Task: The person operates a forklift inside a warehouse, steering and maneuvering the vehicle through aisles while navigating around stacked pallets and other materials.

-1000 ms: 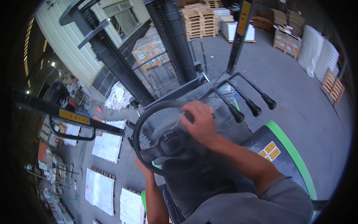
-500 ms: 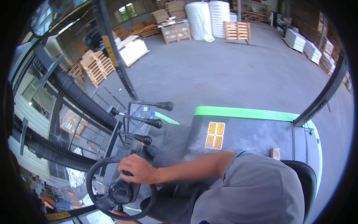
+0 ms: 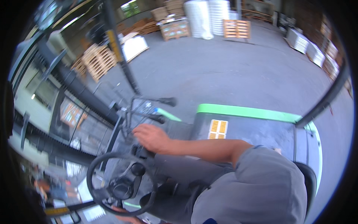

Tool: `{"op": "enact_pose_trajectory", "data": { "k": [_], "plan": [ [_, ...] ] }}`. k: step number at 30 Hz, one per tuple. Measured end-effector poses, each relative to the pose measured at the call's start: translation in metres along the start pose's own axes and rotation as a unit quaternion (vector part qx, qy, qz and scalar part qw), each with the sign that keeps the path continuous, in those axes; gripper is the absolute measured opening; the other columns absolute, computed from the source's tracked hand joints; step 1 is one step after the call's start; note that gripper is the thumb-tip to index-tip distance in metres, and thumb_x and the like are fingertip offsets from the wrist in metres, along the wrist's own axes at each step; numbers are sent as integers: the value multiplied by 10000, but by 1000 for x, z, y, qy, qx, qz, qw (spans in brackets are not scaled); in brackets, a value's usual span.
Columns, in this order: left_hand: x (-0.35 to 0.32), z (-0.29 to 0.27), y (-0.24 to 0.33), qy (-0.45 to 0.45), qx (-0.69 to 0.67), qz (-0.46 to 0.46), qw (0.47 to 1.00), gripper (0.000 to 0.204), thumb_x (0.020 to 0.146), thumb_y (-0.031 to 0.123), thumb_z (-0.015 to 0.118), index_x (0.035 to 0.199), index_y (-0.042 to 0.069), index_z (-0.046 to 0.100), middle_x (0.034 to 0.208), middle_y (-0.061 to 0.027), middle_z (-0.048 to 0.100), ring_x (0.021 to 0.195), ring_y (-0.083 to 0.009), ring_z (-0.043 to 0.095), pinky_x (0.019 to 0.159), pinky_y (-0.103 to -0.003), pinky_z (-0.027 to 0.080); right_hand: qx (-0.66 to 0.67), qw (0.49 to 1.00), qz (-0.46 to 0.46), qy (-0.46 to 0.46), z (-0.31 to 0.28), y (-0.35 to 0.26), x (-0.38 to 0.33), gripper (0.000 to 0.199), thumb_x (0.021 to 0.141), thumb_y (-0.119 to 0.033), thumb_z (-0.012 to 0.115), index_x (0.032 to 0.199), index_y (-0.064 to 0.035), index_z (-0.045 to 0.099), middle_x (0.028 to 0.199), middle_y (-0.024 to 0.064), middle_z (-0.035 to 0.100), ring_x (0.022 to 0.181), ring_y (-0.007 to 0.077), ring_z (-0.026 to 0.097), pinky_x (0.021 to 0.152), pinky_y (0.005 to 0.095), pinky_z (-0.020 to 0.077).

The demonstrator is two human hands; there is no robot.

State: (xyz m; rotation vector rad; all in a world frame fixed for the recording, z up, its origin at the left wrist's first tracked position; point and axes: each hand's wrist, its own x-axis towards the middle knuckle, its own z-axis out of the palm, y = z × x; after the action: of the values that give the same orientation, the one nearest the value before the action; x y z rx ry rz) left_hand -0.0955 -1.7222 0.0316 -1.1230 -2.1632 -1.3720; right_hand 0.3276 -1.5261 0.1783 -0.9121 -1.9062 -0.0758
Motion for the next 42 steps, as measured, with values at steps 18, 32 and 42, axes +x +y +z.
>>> {"op": "enact_pose_trajectory", "data": {
  "k": [18, 32, 42],
  "plan": [
    [-6, -34, 83, -21, 9, -167, 986, 495, 1068, 303, 559, 724, -54, 545, 605, -60, 481, 597, -148, 427, 528, -391, 362, 94, 991, 60, -68, -9, -6, -11, 332, 836, 61, 691, 1163, 11, 669, 1268, 169, 677, 1191, 371, 645, 1026, 439, 507],
    [-5, 1, 2, 70, 54, 65, 994, 419, 1077, 306, 567, 899, -68, 632, 737, -105, 577, 676, -222, 493, 609, -424, 441, -73, 993, -10, 88, 13, 61, 9, 266, 826, -48, 721, 1090, -26, 703, 1159, 148, 721, 1096, 360, 677, 986, 466, 533],
    [0, 100, 63, -13, -75, 42, 996, 424, 1078, 307, 565, 892, -70, 619, 732, -103, 560, 675, -220, 478, 601, -426, 430, 84, 996, 38, -3, 29, 22, -5, 246, 876, -84, 714, 1102, 8, 680, 1202, 134, 676, 1127, 312, 645, 938, 414, 543]
  ]
}}
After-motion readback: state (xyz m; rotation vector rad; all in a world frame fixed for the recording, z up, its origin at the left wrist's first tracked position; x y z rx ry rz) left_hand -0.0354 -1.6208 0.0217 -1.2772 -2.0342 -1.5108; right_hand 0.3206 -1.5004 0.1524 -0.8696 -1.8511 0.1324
